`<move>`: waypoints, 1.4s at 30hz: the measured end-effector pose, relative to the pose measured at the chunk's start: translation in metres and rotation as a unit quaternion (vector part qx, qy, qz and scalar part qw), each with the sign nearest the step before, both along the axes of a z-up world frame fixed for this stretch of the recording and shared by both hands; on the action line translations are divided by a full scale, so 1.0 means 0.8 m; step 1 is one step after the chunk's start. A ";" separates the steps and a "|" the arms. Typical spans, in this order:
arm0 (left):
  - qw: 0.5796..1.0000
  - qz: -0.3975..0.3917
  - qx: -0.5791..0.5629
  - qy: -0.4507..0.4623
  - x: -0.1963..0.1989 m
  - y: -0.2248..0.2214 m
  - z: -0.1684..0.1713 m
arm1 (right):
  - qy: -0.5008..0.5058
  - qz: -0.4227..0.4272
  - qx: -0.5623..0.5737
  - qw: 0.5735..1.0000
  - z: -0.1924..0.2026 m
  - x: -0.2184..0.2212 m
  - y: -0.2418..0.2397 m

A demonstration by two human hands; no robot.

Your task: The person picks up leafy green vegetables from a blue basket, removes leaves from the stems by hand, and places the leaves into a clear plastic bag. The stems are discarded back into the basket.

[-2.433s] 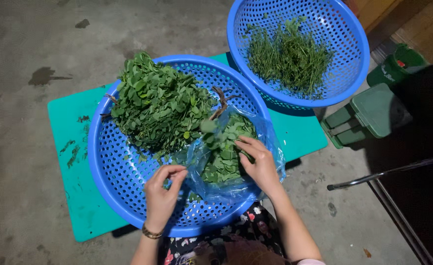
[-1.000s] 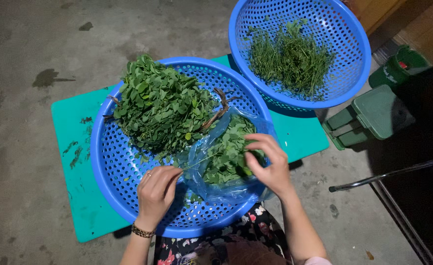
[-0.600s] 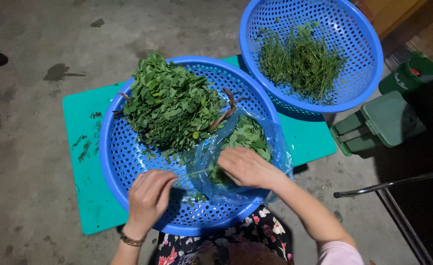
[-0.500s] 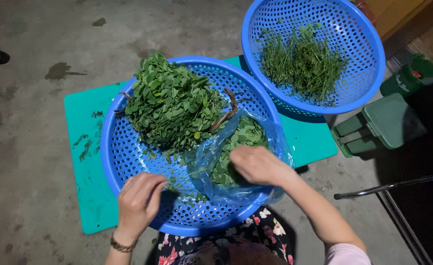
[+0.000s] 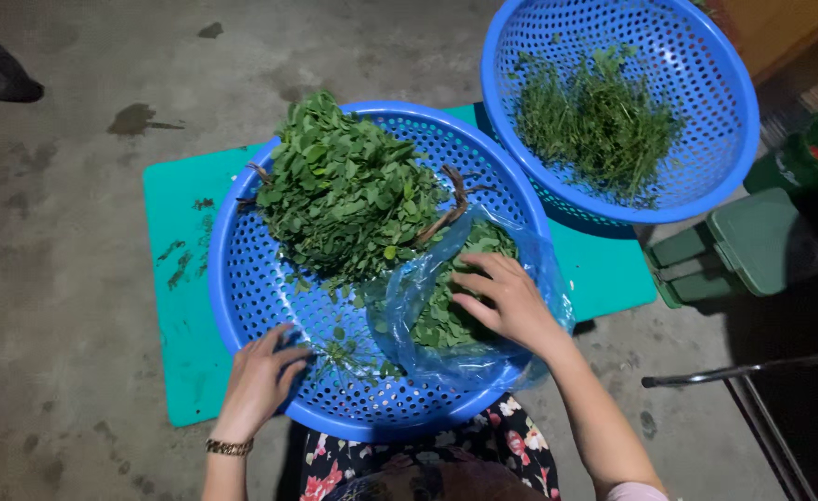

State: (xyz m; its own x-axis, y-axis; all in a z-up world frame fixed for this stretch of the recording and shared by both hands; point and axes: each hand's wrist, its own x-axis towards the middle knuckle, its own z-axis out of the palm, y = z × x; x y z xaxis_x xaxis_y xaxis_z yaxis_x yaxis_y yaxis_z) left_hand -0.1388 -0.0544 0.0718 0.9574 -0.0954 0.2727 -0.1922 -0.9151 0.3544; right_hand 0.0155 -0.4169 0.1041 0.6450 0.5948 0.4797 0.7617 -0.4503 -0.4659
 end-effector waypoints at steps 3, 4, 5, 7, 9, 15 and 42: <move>0.994 0.024 -0.105 0.001 0.028 0.008 0.005 | 0.043 -0.021 0.019 0.999 -0.006 -0.003 0.000; 0.993 0.035 -0.106 -0.025 0.044 0.014 0.008 | 0.050 -0.029 0.025 0.998 -0.010 -0.005 0.000; 0.992 0.046 -0.107 -0.054 0.065 0.019 0.012 | 0.054 -0.036 0.030 0.997 -0.012 -0.005 0.000; 0.982 0.099 -0.130 -0.094 0.105 0.030 0.021 | 0.059 -0.041 0.036 0.997 -0.016 -0.005 0.000; 0.973 0.146 -0.144 -0.109 0.145 0.038 0.030 | 0.059 -0.035 0.038 0.997 -0.019 -0.009 -0.001; 0.979 0.195 -0.048 -0.047 0.174 0.036 0.029 | 0.142 -0.056 0.025 0.988 -0.021 -0.021 -0.008; 0.730 -0.048 -0.641 0.233 0.087 -0.081 -0.010 | 0.604 0.111 0.425 0.665 -0.032 -0.016 0.097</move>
